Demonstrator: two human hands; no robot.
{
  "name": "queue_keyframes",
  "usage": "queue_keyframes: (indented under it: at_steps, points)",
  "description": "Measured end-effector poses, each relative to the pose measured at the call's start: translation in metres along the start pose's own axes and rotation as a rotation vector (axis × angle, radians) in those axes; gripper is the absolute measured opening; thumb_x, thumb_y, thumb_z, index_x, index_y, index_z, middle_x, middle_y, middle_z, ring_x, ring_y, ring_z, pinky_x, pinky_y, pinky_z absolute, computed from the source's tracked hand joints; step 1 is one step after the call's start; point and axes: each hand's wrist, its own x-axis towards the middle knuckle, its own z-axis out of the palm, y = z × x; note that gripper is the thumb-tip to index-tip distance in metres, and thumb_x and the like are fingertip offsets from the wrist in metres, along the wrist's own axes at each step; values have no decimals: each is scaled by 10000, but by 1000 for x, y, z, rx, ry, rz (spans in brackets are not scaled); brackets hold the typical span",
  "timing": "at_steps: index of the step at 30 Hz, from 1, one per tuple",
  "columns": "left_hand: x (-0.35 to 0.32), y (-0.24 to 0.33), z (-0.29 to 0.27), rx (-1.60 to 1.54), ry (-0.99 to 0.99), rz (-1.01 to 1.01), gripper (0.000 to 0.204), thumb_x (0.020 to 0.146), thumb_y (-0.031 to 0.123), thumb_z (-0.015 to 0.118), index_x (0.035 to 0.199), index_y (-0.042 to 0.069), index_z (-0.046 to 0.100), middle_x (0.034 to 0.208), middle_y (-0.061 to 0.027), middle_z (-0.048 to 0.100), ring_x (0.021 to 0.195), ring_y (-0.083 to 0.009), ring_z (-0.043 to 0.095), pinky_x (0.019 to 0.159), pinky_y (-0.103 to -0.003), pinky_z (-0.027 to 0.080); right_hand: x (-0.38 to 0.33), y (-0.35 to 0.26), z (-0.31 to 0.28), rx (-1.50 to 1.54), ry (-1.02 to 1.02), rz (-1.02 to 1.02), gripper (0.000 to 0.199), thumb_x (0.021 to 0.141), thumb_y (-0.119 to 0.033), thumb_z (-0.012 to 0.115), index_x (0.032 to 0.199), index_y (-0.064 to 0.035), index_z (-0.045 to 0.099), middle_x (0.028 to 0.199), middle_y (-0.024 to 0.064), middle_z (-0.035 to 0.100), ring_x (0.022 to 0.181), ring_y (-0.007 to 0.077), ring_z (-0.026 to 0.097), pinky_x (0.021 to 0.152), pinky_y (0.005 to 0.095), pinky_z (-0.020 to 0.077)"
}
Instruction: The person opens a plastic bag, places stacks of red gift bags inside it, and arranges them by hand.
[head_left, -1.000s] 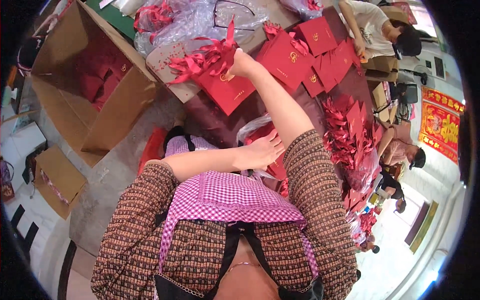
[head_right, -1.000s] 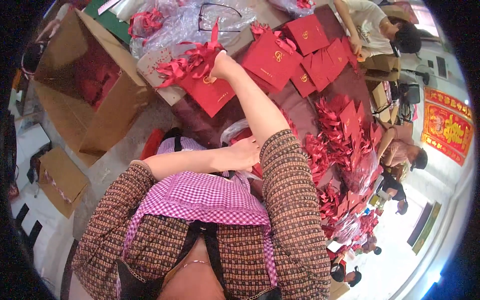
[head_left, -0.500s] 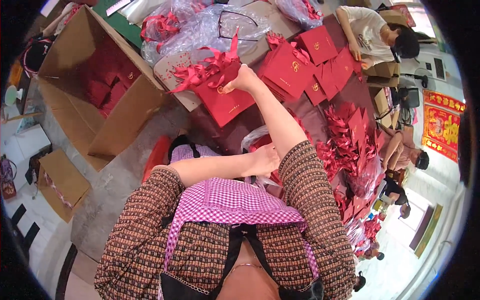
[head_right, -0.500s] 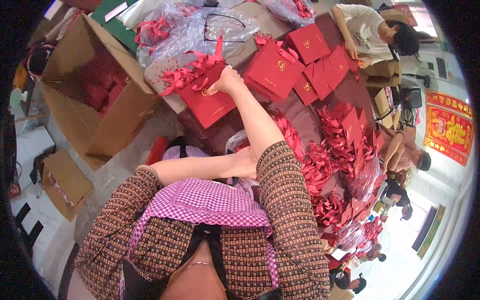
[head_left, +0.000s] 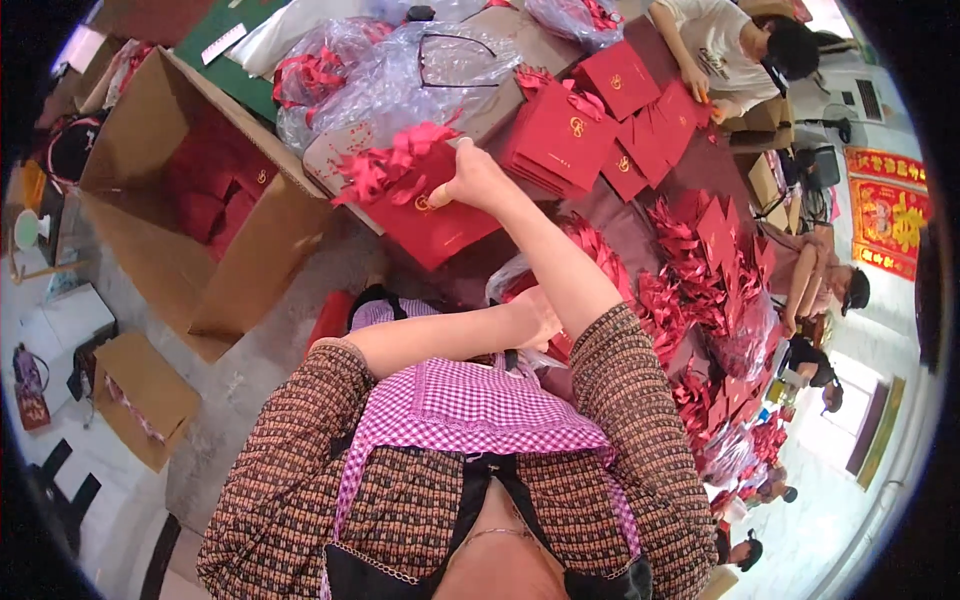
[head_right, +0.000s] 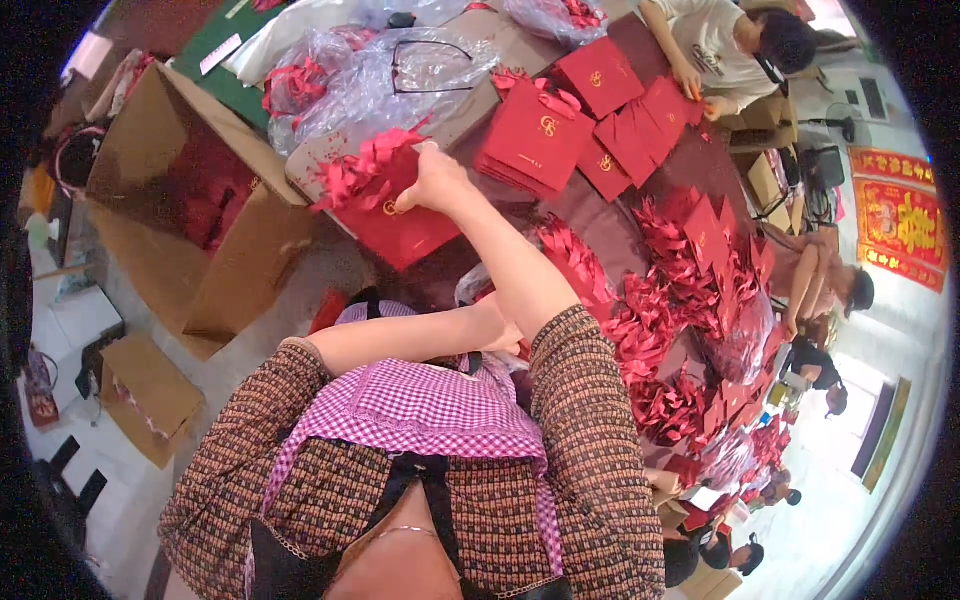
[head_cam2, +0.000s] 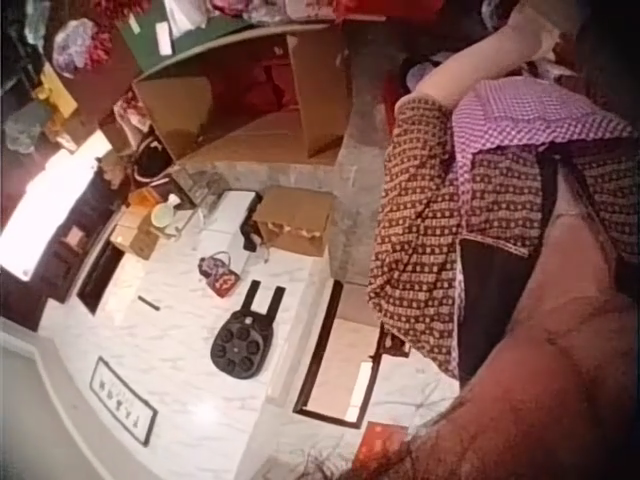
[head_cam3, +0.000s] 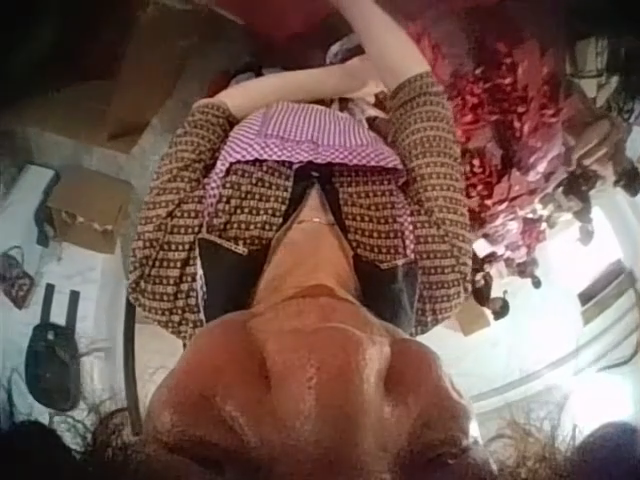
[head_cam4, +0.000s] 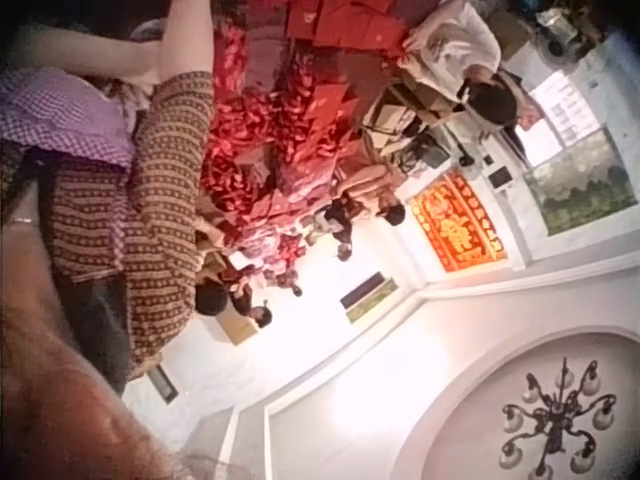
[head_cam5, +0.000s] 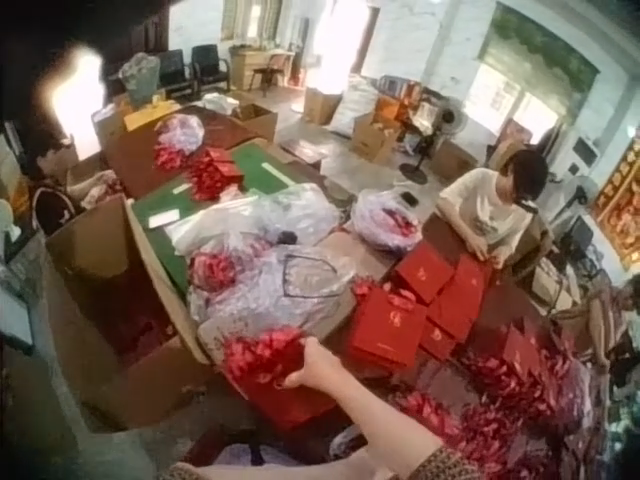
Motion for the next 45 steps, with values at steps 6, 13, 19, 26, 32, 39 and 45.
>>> queue_keyframes:
  at_steps: [6,13,19,26,32,39,45]
  points:
    - [1,-1,15,-49,235,-69,782,848,531,443,1450,64,266,1518,-197,222,1393,-373,226,1125,-526,175,-40,-22,4,-43,88,-132,640,613,-254,800,1063,48,459,936,287,618,886,429,615,782,478,491]
    - [1,-1,-17,42,120,10,940,658,532,705,1351,-33,416,1453,-230,318,1355,-375,283,1085,-552,222,-174,-14,-142,-48,511,14,649,629,-300,815,1061,21,452,927,267,606,910,430,605,760,448,497]
    - [-7,-6,-27,18,99,-28,939,636,512,729,1343,-26,425,1464,-235,294,1370,-373,267,1086,-541,236,-253,77,-207,-269,892,363,654,658,-277,817,1112,26,457,1049,261,622,1014,401,599,846,442,479]
    - [2,2,-27,-6,-10,-65,1033,598,502,755,1382,-34,349,1496,-230,229,1389,-388,220,1093,-559,220,-258,241,-134,-306,702,671,545,662,-225,728,1049,13,428,940,260,636,919,403,624,799,482,500]
    - [3,2,-24,3,-6,-48,996,594,456,767,1377,-19,374,1493,-230,237,1394,-380,214,1084,-578,226,-240,286,-75,-298,616,650,502,639,-202,744,1011,-3,472,963,228,640,896,358,653,758,438,548]
    - [13,9,-31,33,-37,-43,1031,578,464,773,1381,-28,355,1486,-229,249,1391,-381,221,1073,-572,235,-247,285,-86,-161,566,770,477,665,-210,734,1008,14,489,922,216,668,888,341,675,753,441,549]
    - [7,6,-25,35,-10,-25,1051,569,447,789,1380,-48,338,1503,-242,212,1397,-391,206,1056,-591,240,-258,289,-86,-151,714,643,304,707,-112,620,952,17,492,842,220,663,808,349,677,703,438,542]
